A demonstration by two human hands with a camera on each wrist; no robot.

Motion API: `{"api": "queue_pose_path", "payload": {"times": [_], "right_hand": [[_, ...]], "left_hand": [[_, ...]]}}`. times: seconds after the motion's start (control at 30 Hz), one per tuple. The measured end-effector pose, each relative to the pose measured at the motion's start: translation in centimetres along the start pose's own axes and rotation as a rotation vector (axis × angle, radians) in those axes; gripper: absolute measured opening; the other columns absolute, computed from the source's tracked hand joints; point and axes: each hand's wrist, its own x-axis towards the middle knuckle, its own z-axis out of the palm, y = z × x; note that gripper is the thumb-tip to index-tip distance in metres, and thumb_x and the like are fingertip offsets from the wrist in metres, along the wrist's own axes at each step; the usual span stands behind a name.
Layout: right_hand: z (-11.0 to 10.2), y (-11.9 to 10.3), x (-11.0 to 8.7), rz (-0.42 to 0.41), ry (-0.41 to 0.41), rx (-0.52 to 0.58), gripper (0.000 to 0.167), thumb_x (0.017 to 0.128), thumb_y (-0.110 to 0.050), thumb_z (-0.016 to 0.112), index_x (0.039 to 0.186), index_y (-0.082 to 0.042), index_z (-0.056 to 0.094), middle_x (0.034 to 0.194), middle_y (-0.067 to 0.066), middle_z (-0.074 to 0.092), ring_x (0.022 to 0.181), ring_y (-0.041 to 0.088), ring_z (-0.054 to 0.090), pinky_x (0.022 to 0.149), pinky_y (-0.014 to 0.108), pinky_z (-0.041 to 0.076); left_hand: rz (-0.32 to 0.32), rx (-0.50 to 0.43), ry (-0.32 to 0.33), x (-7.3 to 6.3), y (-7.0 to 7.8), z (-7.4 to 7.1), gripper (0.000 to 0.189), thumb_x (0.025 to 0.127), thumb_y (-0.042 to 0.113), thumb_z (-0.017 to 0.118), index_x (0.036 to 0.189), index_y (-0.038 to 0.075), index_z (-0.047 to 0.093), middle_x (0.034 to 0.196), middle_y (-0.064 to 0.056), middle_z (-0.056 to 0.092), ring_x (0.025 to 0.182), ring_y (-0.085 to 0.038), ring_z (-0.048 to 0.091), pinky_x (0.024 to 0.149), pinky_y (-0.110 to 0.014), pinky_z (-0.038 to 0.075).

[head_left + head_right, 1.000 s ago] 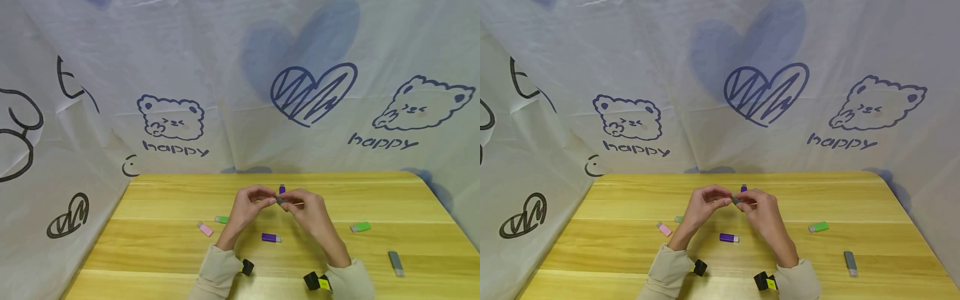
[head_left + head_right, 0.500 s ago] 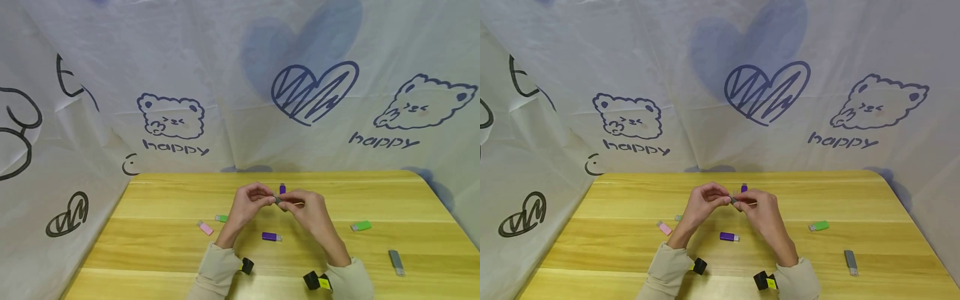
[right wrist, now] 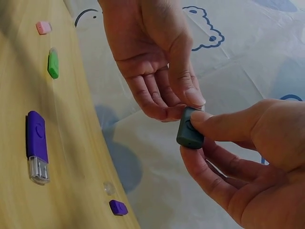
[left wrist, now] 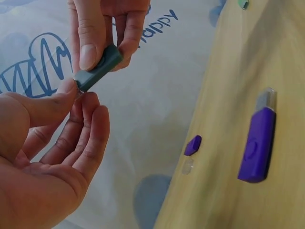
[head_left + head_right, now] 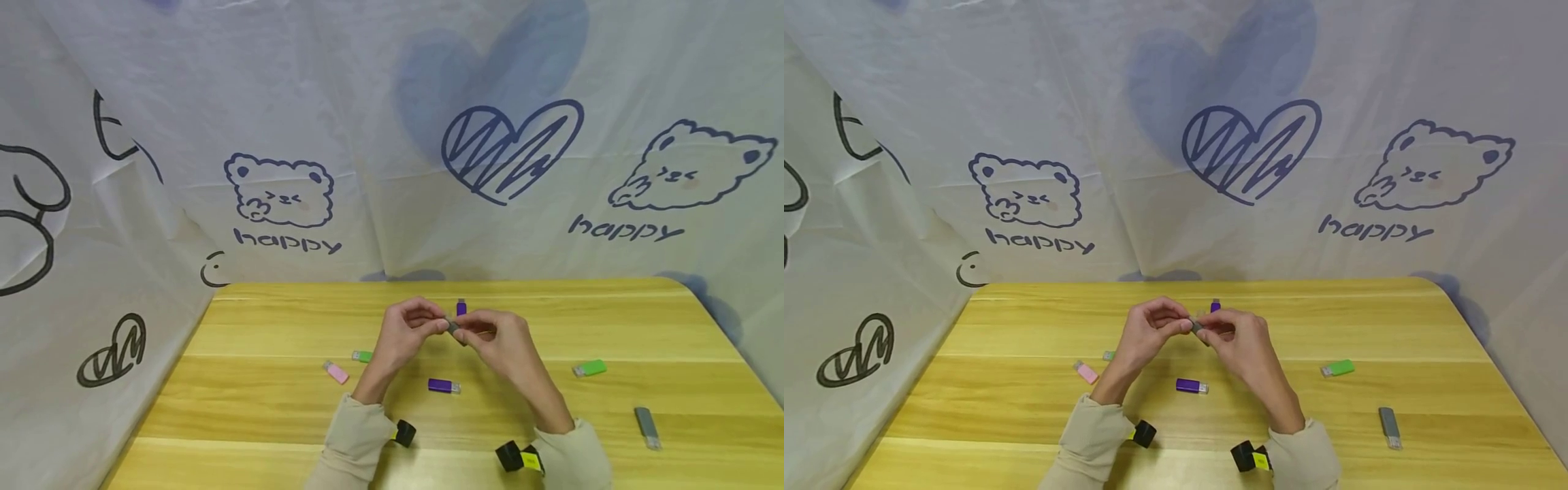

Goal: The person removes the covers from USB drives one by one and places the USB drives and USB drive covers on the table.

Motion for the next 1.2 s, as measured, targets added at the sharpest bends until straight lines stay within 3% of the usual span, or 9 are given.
{"api": "queue_pose_path", "payload": {"times": [0.1, 0.27, 0.33, 0.6, 0.83, 1.07, 1.2], "right_hand": [[-0.1, -0.1, 0.1, 0.003, 0.0, -0.009, 0.011, 0.091, -0.004, 0.078, 0.101, -0.004, 0.08, 0.097, 0.01, 0.077, 0.083, 0.022, 0.075, 0.072, 0.032, 0.062], [-0.7, 0.1, 0.1, 0.025, 0.001, -0.02, 0.011, 0.09, -0.002, 0.078, 0.1, -0.003, 0.081, 0.098, 0.012, 0.076, 0.08, 0.022, 0.075, 0.069, 0.028, 0.061], [-1.1, 0.2, 0.1, 0.03, 0.008, -0.016, 0.011, 0.09, -0.002, 0.078, 0.1, -0.003, 0.08, 0.098, 0.013, 0.076, 0.08, 0.022, 0.075, 0.068, 0.028, 0.061], [-1.5, 0.5, 0.0, 0.056, -0.009, -0.022, 0.018, 0.092, 0.0, 0.075, 0.11, 0.0, 0.076, 0.1, 0.013, 0.074, 0.086, 0.026, 0.074, 0.076, 0.034, 0.062], [-1.8, 1.5, 0.1, 0.074, 0.011, -0.044, 0.017, 0.093, 0.0, 0.074, 0.111, 0.0, 0.076, 0.101, 0.014, 0.073, 0.092, 0.033, 0.074, 0.077, 0.035, 0.062], [-3.2, 3.1, 0.4, 0.203, 0.06, -0.035, 0.02, 0.095, -0.009, 0.075, 0.112, 0.001, 0.073, 0.103, 0.016, 0.074, 0.091, 0.031, 0.074, 0.07, 0.022, 0.057], [-3.7, 4.2, 0.9, 0.214, 0.066, -0.041, 0.021, 0.096, -0.01, 0.074, 0.111, 0.004, 0.072, 0.103, 0.019, 0.074, 0.086, 0.033, 0.075, 0.067, 0.023, 0.058]], "left_hand": [[-0.01, -0.002, 0.039, 0.0, 0.4, -0.6, 0.012, 0.092, -0.003, 0.074, 0.1, -0.011, 0.07, 0.096, -0.02, 0.073, 0.082, -0.016, 0.073, 0.08, -0.039, 0.062], [0.016, -0.039, 0.202, -0.3, 1.2, -2.6, 0.009, 0.09, -0.007, 0.074, 0.098, -0.011, 0.071, 0.091, -0.021, 0.074, 0.077, -0.02, 0.073, 0.078, -0.041, 0.062], [0.026, -0.035, 0.223, -0.3, 1.4, -3.2, 0.009, 0.089, -0.009, 0.074, 0.097, -0.011, 0.071, 0.091, -0.02, 0.074, 0.077, -0.021, 0.073, 0.078, -0.041, 0.062], [-0.031, 0.008, 0.11, 0.0, 1.3, -2.7, 0.01, 0.091, -0.006, 0.073, 0.101, -0.008, 0.071, 0.095, -0.019, 0.074, 0.084, -0.022, 0.074, 0.081, -0.038, 0.062], [-0.054, 0.051, 0.085, 0.0, 1.1, -2.5, 0.013, 0.091, -0.007, 0.074, 0.104, -0.007, 0.072, 0.098, -0.02, 0.073, 0.089, -0.027, 0.073, 0.08, -0.032, 0.061], [-0.056, 0.075, 0.066, 0.1, 1.3, -2.5, 0.012, 0.09, -0.006, 0.074, 0.102, -0.006, 0.074, 0.1, -0.02, 0.074, 0.09, -0.03, 0.074, 0.081, -0.031, 0.061], [-0.069, 0.071, 0.063, 0.0, 1.3, -2.6, 0.011, 0.09, -0.006, 0.074, 0.101, -0.007, 0.073, 0.1, -0.019, 0.075, 0.091, -0.029, 0.074, 0.081, -0.031, 0.061]]}}
